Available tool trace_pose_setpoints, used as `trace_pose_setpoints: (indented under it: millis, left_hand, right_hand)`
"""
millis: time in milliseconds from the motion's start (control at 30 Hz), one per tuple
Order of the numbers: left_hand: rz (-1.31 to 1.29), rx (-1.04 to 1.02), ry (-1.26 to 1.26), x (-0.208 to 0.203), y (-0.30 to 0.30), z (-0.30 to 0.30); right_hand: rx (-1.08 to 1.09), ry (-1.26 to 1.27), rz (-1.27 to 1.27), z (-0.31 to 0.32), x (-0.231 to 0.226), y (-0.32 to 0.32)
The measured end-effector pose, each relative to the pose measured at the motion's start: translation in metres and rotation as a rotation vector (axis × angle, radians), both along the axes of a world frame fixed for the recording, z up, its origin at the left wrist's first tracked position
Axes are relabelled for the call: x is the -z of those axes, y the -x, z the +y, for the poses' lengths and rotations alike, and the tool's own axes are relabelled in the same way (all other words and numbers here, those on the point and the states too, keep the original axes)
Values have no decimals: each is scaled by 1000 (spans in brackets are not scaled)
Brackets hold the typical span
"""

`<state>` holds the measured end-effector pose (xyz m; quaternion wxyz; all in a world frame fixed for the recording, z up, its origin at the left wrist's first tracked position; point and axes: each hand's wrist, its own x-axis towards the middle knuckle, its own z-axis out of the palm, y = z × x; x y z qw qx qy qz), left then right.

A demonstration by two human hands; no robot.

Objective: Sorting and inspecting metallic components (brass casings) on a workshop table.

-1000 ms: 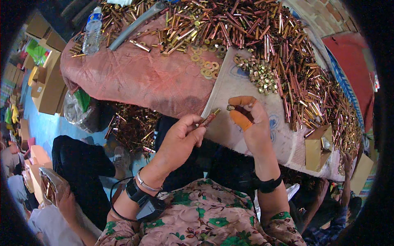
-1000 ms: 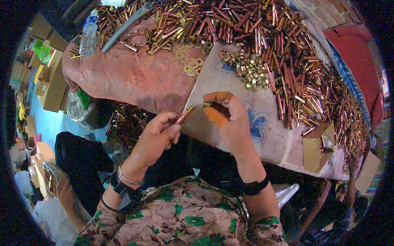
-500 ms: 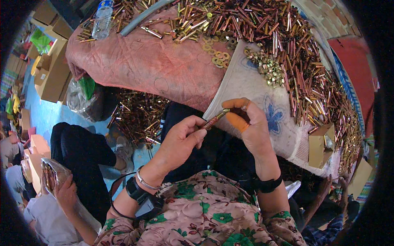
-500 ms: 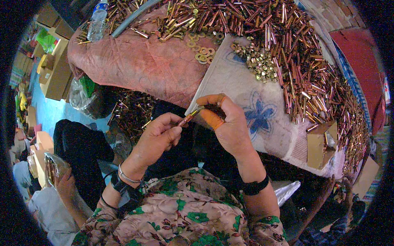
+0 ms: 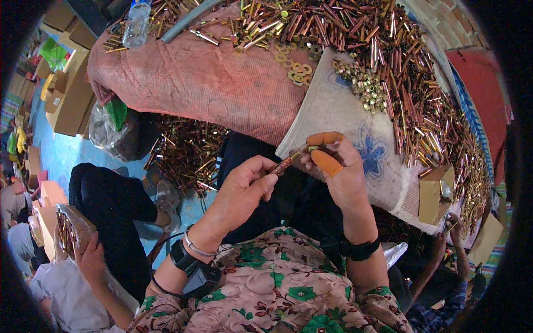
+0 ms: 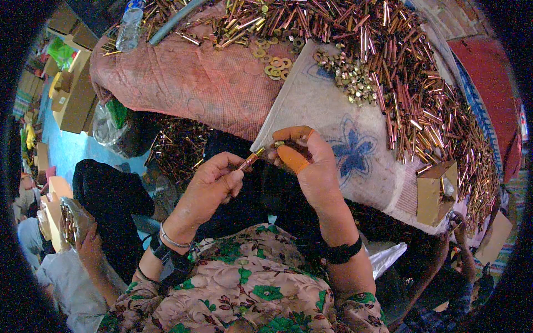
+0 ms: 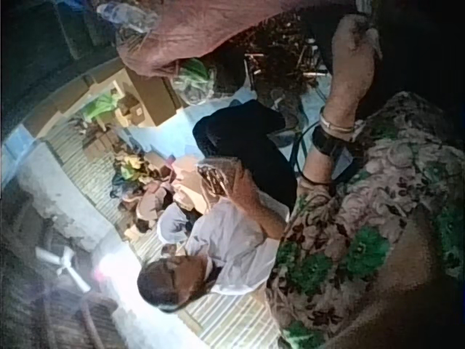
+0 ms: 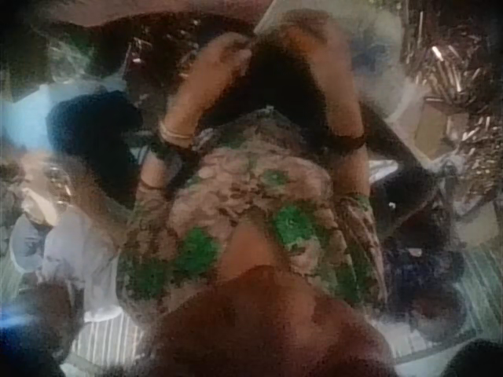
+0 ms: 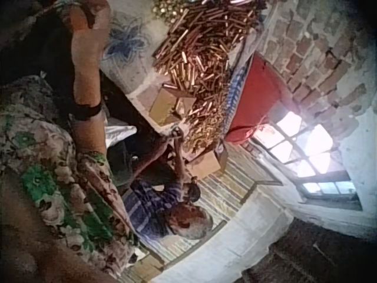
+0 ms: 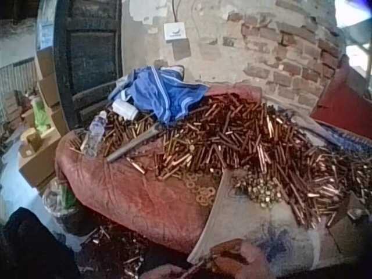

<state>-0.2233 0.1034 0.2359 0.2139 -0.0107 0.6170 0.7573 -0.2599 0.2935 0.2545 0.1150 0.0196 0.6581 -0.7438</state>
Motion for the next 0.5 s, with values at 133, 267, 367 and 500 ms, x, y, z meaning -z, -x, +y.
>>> trace_pose_setpoints:
  millis: [133, 267, 367, 500]
  left_hand:
    - [-27, -3, -22, -3, -1, 0]
    - [-41, -7, -32, 0, -3, -1]
    - [-41, -11, -46, -1, -4, -1]
    - [-23, -9, -50, -2, -6, -1]
  right_hand:
    - [-54, -176, 52, 5, -3, -1]
    - [45, -255, 91, -4, -10, -6]
    - [50, -309, 101, -1, -6, -9]
    - [-27, -289, 81, 5, -3, -9]
